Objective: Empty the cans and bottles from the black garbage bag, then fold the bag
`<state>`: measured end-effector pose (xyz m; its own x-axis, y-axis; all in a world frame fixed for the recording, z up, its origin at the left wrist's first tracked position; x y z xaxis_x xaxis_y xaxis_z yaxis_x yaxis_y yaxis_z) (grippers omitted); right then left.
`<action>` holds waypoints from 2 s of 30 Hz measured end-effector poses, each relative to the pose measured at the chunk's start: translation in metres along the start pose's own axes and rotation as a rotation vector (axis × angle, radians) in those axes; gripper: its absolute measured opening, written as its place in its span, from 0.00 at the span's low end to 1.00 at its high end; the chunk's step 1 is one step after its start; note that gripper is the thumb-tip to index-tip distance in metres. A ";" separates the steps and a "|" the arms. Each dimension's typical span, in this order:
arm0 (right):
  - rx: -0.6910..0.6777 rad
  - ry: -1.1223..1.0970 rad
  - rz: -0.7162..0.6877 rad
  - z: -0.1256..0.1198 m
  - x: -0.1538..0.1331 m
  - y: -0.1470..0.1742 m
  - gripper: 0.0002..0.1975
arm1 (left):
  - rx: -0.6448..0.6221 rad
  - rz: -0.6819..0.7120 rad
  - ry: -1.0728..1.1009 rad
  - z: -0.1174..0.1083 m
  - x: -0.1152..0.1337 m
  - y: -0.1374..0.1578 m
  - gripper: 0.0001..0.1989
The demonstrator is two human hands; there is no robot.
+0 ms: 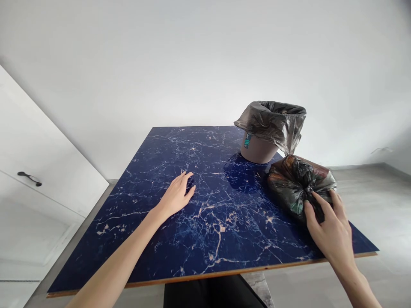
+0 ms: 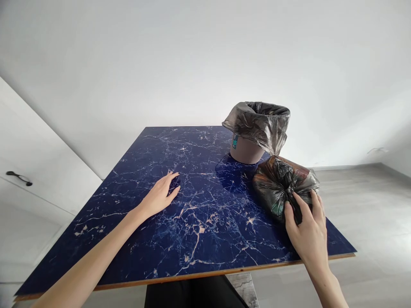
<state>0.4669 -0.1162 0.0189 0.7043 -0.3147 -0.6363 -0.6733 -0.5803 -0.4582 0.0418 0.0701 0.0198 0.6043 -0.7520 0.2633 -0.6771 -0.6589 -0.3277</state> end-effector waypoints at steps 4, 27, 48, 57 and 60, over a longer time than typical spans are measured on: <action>-0.006 -0.002 0.046 0.000 0.003 -0.001 0.36 | 0.006 -0.002 0.004 0.000 0.000 0.000 0.29; -0.065 -0.016 0.144 0.005 0.013 -0.002 0.36 | -0.012 -0.017 0.001 -0.003 0.002 0.000 0.29; -0.174 -0.017 -0.090 0.015 -0.005 0.008 0.31 | 0.034 0.042 -0.033 -0.003 0.002 -0.001 0.27; -0.375 -0.130 -0.320 0.038 -0.083 0.053 0.27 | 0.138 0.159 -0.020 -0.012 0.017 -0.005 0.21; -0.471 -0.180 -0.410 0.049 -0.117 0.075 0.27 | 0.203 0.219 -0.012 -0.021 0.030 -0.008 0.18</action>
<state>0.3226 -0.0862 0.0287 0.8071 0.1089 -0.5803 -0.1587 -0.9067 -0.3908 0.0563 0.0526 0.0493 0.4590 -0.8746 0.1563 -0.6949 -0.4630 -0.5502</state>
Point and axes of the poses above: each hand's wrist, its own y-axis away from the middle knuckle, its own z-axis out of the palm, x = y × z, the point moved 8 cm from there along -y, towards the middle knuckle, and after that the axes turned 15 degrees about z, right-handed, at the moved point
